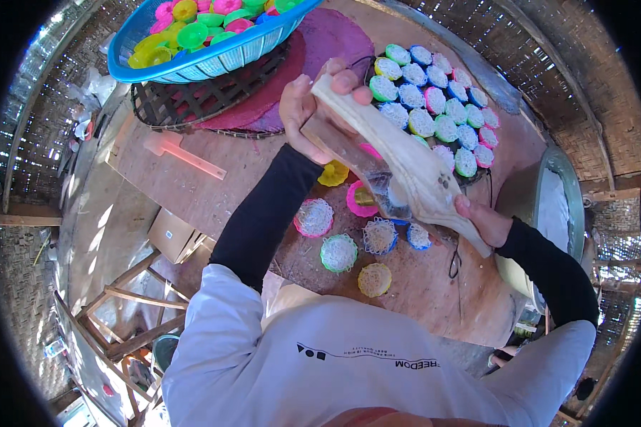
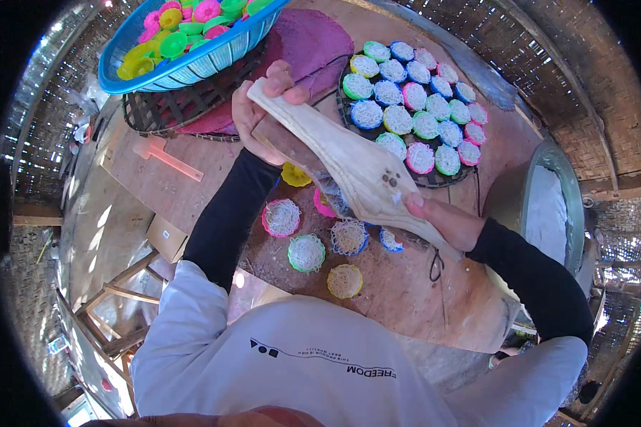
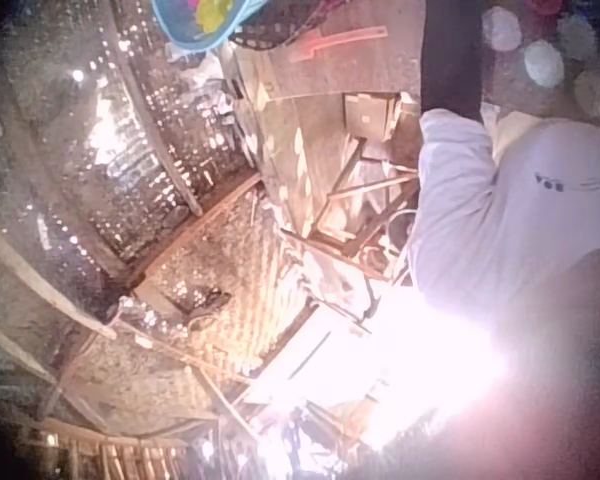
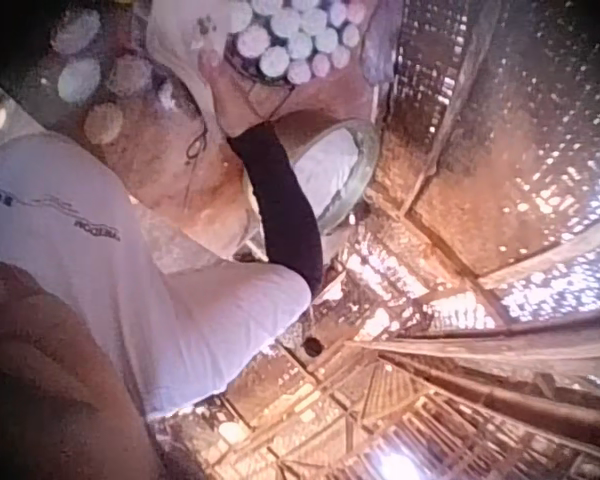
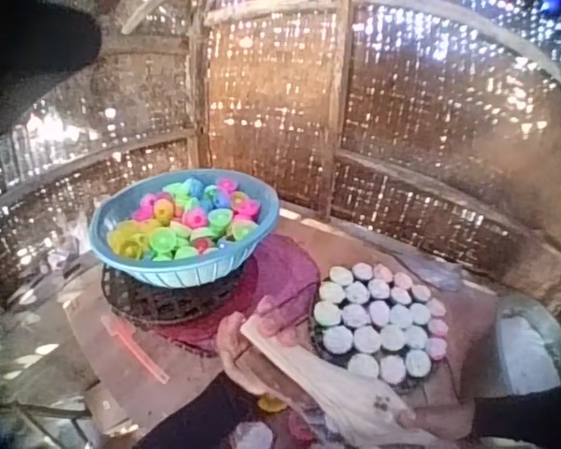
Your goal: The person scoops a white paste from a large metal bowl using a wooden tool and fills small colorful plastic molds arranged on a wooden table. The person repeatedly fills the molds and places them on a tray.
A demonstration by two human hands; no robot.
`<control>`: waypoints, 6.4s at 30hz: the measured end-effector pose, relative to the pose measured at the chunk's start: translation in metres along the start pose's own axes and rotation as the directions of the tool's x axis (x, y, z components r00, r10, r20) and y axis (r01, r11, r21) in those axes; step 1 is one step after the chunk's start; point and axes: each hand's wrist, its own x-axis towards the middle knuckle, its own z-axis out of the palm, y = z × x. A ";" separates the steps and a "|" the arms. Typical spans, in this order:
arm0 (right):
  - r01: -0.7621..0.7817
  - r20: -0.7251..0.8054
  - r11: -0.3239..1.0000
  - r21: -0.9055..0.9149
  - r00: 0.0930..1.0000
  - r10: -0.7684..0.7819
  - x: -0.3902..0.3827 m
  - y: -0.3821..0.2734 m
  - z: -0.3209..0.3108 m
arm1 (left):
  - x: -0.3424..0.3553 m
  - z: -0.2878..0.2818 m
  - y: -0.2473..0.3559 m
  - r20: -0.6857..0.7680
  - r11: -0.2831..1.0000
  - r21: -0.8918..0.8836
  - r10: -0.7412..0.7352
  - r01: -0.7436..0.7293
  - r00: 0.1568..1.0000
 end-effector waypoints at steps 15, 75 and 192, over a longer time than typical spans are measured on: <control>-0.066 -0.057 0.998 0.022 0.996 0.067 0.003 -0.019 0.019 | -0.015 -0.006 0.005 -0.125 1.000 -0.004 -0.022 0.022 0.992; 0.198 -0.301 0.962 -0.190 0.921 -0.249 -0.019 0.000 0.019 | -0.029 0.000 0.003 -0.454 0.385 0.717 -0.374 0.581 0.809; 0.191 -0.430 0.821 -0.538 0.775 -0.463 -0.041 0.060 -0.013 | -0.028 -0.033 -0.056 -0.367 0.132 0.916 -0.105 0.379 0.924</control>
